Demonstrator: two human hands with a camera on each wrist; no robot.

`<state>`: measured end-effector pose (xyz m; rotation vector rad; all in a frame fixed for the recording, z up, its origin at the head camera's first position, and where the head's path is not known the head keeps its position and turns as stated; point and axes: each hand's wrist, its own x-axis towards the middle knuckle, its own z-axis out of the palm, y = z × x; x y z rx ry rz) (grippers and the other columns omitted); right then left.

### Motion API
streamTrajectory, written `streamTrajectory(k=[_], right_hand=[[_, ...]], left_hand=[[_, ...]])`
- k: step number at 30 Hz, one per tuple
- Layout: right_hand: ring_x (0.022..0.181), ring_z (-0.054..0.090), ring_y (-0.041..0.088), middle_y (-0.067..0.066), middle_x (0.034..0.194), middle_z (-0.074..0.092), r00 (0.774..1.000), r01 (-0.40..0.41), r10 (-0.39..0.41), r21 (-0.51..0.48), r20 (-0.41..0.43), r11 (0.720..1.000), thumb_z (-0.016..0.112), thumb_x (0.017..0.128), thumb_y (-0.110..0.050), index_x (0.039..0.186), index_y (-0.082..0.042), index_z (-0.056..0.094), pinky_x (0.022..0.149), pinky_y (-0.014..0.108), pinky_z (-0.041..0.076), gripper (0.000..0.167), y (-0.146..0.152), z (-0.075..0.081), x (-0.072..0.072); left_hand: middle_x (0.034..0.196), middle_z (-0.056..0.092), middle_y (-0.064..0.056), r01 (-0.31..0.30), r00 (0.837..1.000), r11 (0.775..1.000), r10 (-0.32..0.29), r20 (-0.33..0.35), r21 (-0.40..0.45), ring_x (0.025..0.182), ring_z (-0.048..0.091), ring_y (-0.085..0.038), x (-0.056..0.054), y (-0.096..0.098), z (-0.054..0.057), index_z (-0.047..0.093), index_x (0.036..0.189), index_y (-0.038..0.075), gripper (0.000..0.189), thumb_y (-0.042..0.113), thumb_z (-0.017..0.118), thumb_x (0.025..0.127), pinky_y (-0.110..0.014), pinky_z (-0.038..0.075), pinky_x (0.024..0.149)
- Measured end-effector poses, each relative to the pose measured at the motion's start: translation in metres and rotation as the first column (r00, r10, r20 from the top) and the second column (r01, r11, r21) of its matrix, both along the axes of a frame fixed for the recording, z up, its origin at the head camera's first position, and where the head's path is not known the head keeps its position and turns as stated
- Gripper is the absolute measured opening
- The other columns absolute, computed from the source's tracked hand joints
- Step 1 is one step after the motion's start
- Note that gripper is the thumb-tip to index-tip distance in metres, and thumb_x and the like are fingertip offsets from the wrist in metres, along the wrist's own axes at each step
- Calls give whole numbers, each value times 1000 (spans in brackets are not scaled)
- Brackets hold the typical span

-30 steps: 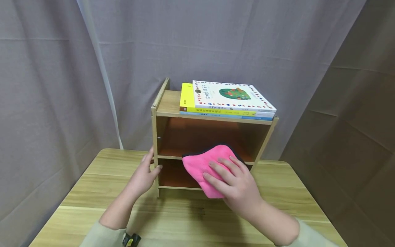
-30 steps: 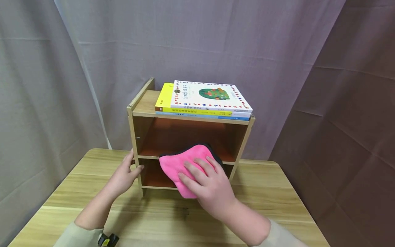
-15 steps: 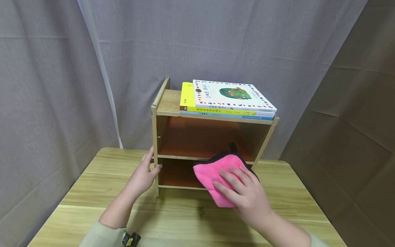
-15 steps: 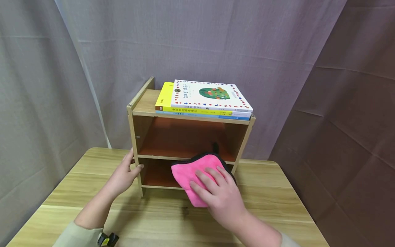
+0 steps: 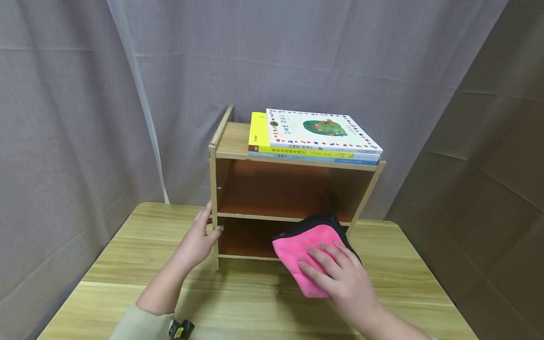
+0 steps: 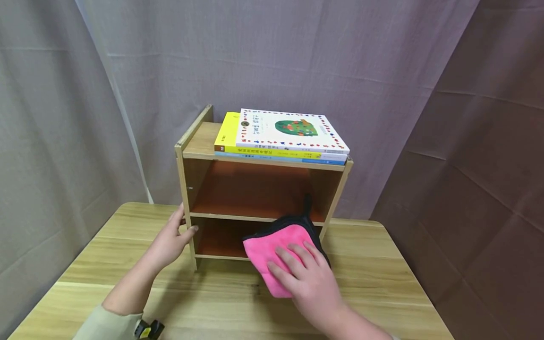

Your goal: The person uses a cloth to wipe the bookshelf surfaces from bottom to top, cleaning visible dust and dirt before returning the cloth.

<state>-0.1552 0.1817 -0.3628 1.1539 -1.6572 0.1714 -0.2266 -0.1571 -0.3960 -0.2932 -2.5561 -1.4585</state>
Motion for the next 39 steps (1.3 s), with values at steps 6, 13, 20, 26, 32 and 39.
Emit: streamTrajectory(k=[6, 13, 20, 26, 32, 39], right_hand=[[91, 65, 38, 12, 107, 71, 997, 27, -29, 25, 72, 999, 43, 104, -14, 103, -14, 78, 79, 56, 47, 36, 9, -25, -1], [97, 64, 33, 8, 112, 70, 970, 127, -146, 106, 195, 986, 29, 102, -12, 107, -19, 77, 82, 55, 48, 49, 23, -60, 0], [100, 63, 32, 7, 114, 69, 931, 196, -240, 176, 275, 965, 31, 89, -8, 109, -22, 76, 85, 53, 48, 51, 34, -78, 0], [99, 63, 28, 5, 112, 70, 915, 213, -274, 222, 296, 951, 45, 69, -2, 107, -22, 76, 81, 50, 50, 54, 37, -91, 2], [96, 63, 28, 5, 111, 69, 899, 224, -298, 247, 321, 943, 51, 59, 1, 107, -21, 74, 77, 47, 53, 57, 36, -102, 5], [96, 64, 22, 2, 111, 68, 804, 290, -407, 313, 434, 904, 75, 54, -3, 117, -19, 73, 72, 42, 56, 64, 33, -102, 17]], left_hand=[[161, 21, -14, -4, 1000, 1000, 4, -1, -3, 137, 39, -39, -1, 0, 0, 3, 161, 27, 82, 20, 57, 100, -60, 36, 107], [161, 21, -13, 0, 1000, 1000, 0, 1, 4, 137, 38, -39, 0, -1, 2, 2, 161, 28, 82, 21, 57, 100, -60, 36, 107], [161, 21, -12, 0, 1000, 1000, 0, 9, 8, 138, 38, -38, 0, -1, 2, 2, 160, 30, 82, 20, 58, 100, -60, 36, 107], [160, 23, -12, 3, 1000, 1000, -3, -7, 14, 136, 39, -39, -1, 0, 1, 3, 160, 34, 83, 19, 58, 100, -60, 37, 106], [158, 25, -14, 4, 1000, 1000, -3, -28, 27, 135, 40, -41, 0, -1, 2, 5, 159, 36, 82, 17, 58, 100, -62, 37, 105], [154, 31, -13, 9, 999, 1000, -9, -50, 15, 133, 42, -41, -1, -1, 1, 6, 159, 40, 82, 17, 58, 99, -62, 38, 105]])
